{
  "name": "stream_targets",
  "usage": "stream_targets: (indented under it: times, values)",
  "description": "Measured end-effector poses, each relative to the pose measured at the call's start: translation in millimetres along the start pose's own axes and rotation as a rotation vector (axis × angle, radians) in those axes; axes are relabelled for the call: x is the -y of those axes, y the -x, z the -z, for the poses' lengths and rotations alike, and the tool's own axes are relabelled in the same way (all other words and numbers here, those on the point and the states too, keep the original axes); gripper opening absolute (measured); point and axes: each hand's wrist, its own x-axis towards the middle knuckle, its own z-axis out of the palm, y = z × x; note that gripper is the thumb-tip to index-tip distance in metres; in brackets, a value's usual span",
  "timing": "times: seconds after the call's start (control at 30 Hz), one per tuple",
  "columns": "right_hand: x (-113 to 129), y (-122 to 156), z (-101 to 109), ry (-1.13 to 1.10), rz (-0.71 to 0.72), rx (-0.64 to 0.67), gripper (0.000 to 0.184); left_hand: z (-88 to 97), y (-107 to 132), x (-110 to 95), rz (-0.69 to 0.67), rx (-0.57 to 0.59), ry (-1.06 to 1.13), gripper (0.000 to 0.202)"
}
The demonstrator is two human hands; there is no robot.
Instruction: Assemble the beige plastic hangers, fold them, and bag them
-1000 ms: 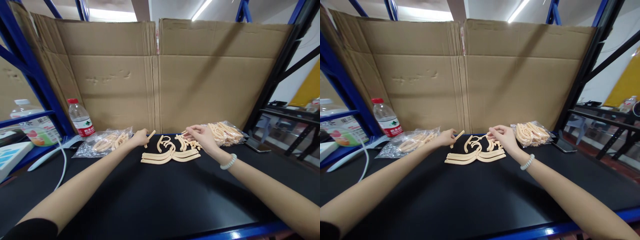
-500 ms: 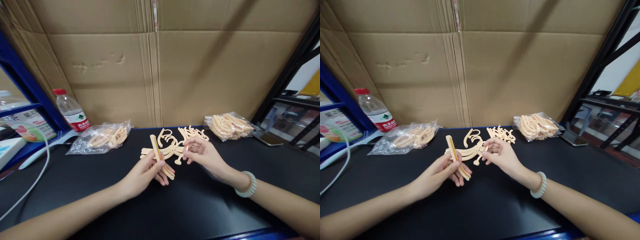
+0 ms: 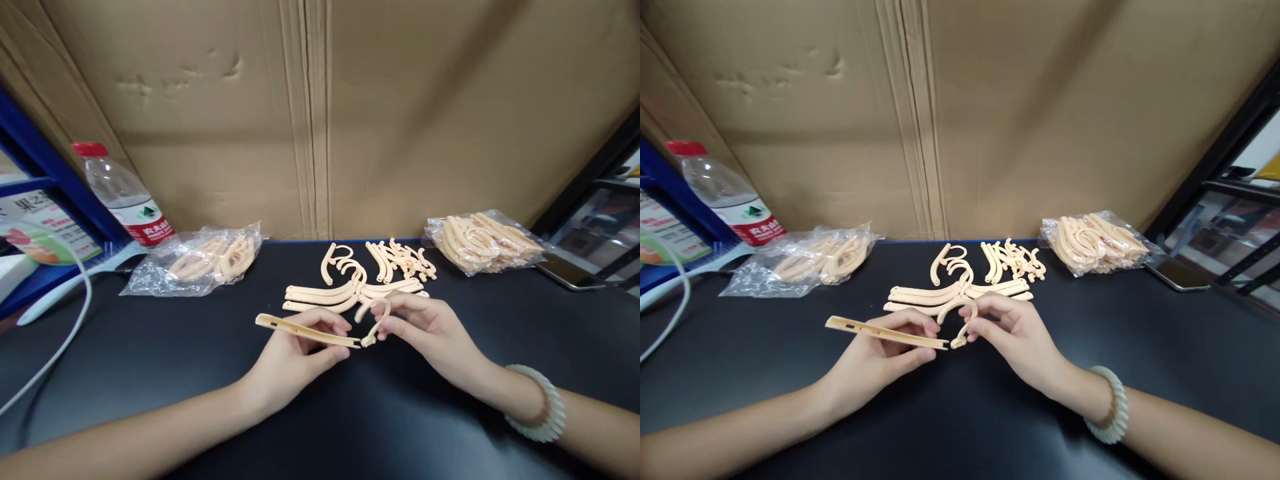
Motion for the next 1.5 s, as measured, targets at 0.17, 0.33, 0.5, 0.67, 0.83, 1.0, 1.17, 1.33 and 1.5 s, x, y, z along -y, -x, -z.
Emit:
stream_targets:
  times: [0.17,0.33,0.5,0.67,0.83,1.0,1.17,1.33,1.5]
  values:
    - [-3,3,-2,-0.141,-0.082,0.022,0.02,1.1,-1,-1,-0.061,0.014,-0.136,0.008]
    - [-6,4,-6,-0.309,-0.187,0.107,0.027,0.8,-2,1,-0.061,0.043,-0.125,0.008]
    - [-4,2,-5,-0.24,-0.183,0.07,0.019,0.4,-2,1,0.001,0.072,-0.105,0.009]
    - [-5,0,-4,-0.142,-0.163,0.081,0.014,0.6,-3,-2,-0.042,0.058,-0.204,0.007]
    - [-6,-1,-5,-0.101,-0.133,0.055,0.012,-2.9,-4,-2,-0.03,0.005,-0.191,0.007]
    - [-5,-2,-8,-0.169,-0.151,0.075,0.014,-6.6,1,-2,-0.054,-0.076,-0.172,0.007]
    - [-5,0,-9,-0.181,-0.185,0.107,0.009,-7.0,6,-5,-0.128,-0.105,-0.292,0.003]
    - [-6,-1,-9,-0.139,-0.185,0.124,0.01,-7.2,6,-8,-0.152,-0.106,-0.348,0.002]
    - [-6,-1,-10,-0.107,-0.195,0.107,0.012,-8.0,8,-6,-0.163,-0.074,-0.293,0.004]
